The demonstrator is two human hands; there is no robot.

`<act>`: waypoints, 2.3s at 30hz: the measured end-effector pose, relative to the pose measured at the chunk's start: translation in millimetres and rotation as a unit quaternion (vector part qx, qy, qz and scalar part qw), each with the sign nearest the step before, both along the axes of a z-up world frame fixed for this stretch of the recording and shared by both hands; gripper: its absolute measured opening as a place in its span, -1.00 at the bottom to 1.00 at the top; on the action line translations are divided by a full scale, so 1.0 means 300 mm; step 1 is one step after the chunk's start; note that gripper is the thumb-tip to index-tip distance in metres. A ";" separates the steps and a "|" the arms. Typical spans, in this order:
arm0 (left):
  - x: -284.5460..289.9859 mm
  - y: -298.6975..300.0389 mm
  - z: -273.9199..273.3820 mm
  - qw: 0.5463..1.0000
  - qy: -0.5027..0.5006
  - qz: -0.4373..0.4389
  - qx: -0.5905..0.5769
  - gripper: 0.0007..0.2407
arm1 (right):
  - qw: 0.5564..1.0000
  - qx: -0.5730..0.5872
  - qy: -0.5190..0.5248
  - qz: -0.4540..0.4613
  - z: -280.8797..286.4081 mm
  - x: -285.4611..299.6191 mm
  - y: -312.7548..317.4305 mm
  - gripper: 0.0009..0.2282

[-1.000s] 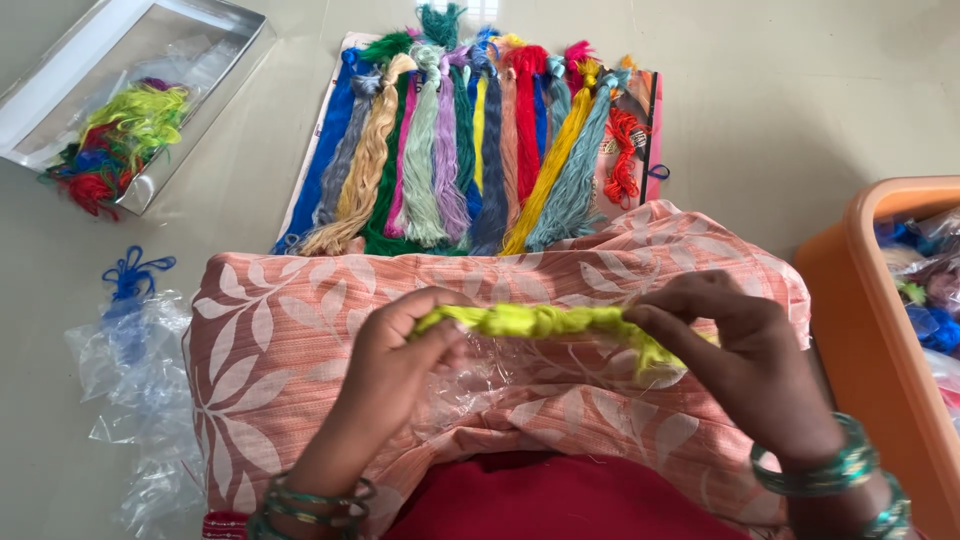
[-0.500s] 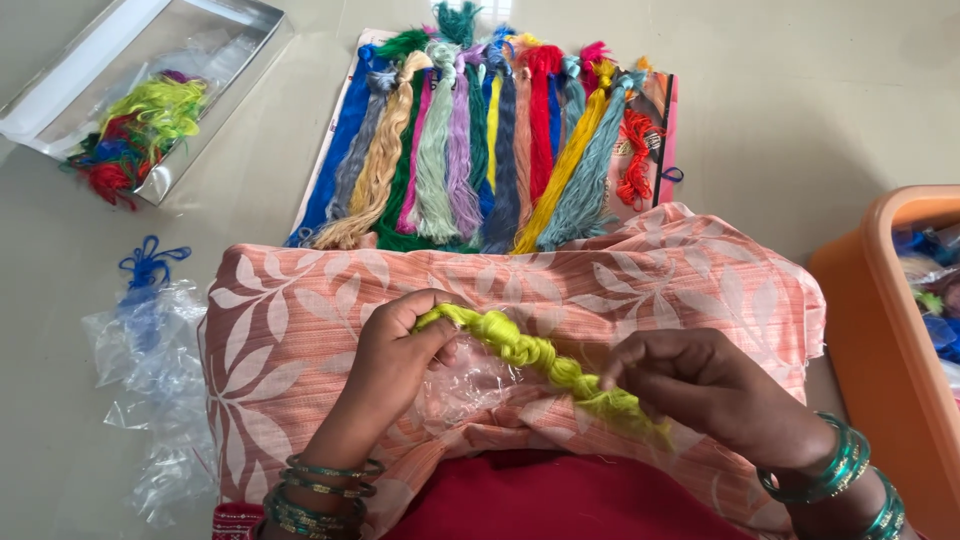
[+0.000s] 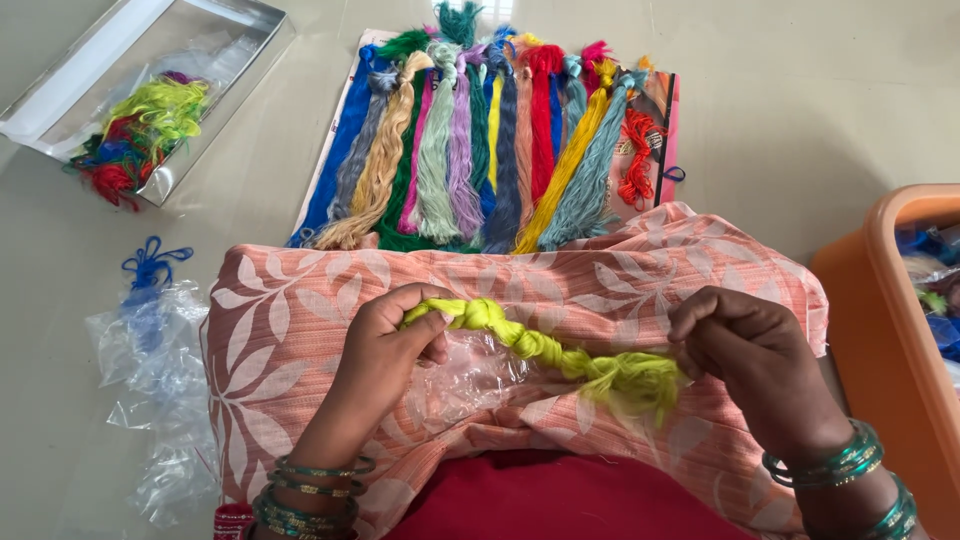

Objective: Organizing and preparing colorful tassels for packaging.

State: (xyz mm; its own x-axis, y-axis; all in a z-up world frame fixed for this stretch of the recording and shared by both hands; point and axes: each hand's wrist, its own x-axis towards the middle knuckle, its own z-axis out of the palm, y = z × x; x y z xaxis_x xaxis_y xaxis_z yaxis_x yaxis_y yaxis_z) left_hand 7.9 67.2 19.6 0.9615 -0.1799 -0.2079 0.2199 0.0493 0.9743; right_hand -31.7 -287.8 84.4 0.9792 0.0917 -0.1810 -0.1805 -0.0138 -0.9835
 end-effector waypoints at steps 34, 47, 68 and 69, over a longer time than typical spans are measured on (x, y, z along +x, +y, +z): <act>-0.011 0.087 0.050 0.995 0.011 0.094 0.040 -0.86 | 0.969 0.223 0.039 0.095 0.170 -0.026 0.061 -0.63; -0.052 0.031 0.167 0.998 -0.028 0.058 0.017 -0.83 | 0.942 -0.187 -0.265 -0.091 0.095 0.022 -0.153 -0.81; -0.143 0.298 0.264 0.998 -0.009 -0.057 -0.013 -0.74 | 0.972 -0.093 0.072 0.204 0.017 0.127 0.287 -0.64; -0.138 0.312 0.249 0.997 -0.004 -0.063 -0.047 -0.73 | 0.967 -0.151 0.089 0.186 0.032 0.135 0.295 -0.65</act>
State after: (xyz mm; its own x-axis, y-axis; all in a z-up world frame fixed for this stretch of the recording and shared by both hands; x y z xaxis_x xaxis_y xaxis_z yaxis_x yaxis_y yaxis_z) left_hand -33.5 160.6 94.2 0.9313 -0.3181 -0.1774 0.2229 0.1127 0.9683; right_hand 8.7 -199.3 93.9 0.8395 0.3475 -0.4178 -0.2742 -0.3929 -0.8778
